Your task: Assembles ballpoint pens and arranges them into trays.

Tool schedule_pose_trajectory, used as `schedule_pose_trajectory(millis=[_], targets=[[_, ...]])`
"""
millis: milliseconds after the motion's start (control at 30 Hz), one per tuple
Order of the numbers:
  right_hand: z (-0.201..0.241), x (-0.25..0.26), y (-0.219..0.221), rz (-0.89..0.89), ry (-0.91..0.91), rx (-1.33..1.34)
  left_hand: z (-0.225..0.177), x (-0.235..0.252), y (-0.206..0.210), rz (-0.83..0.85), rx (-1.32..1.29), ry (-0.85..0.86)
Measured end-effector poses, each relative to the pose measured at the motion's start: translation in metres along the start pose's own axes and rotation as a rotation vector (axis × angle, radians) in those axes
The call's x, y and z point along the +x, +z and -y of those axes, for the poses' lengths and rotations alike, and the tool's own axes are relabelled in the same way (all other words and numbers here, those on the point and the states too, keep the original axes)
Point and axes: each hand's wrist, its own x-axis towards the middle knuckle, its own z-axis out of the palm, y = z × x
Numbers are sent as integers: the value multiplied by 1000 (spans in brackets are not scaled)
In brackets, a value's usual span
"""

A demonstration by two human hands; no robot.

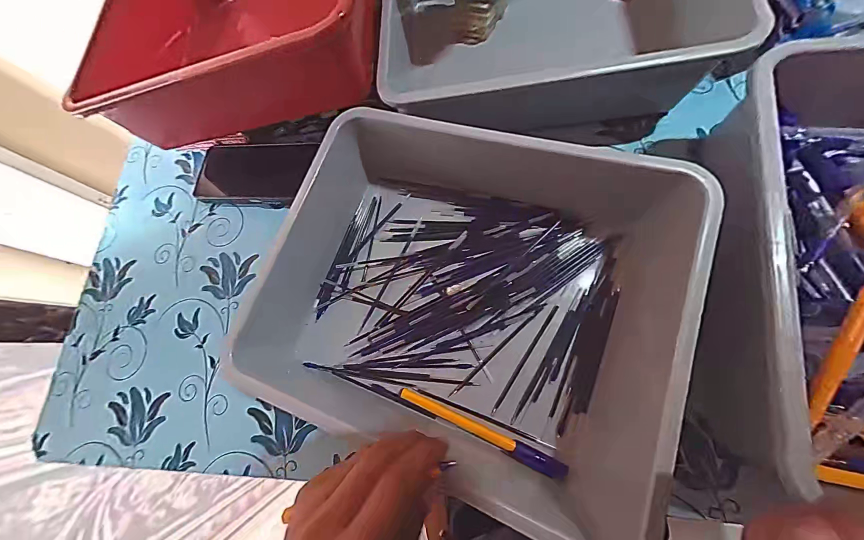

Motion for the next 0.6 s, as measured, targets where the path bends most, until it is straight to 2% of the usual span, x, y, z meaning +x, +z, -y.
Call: schedule_pose_trajectory(millis=[100,200,367,500,600], targets=[[-2,28,25,19,8,83,-8,21,12,-54,-8,93],[-10,57,42,-40,-86,78,-12,44,30,-101,18,183],[-20,70,50,-125,-33,201,-20,60,43,-134,69,125],[-26,69,52,-274,-16,190,-16,61,41,-184,65,121],[-26,69,50,-235,-7,134,-12,62,45,-220,19,150]])
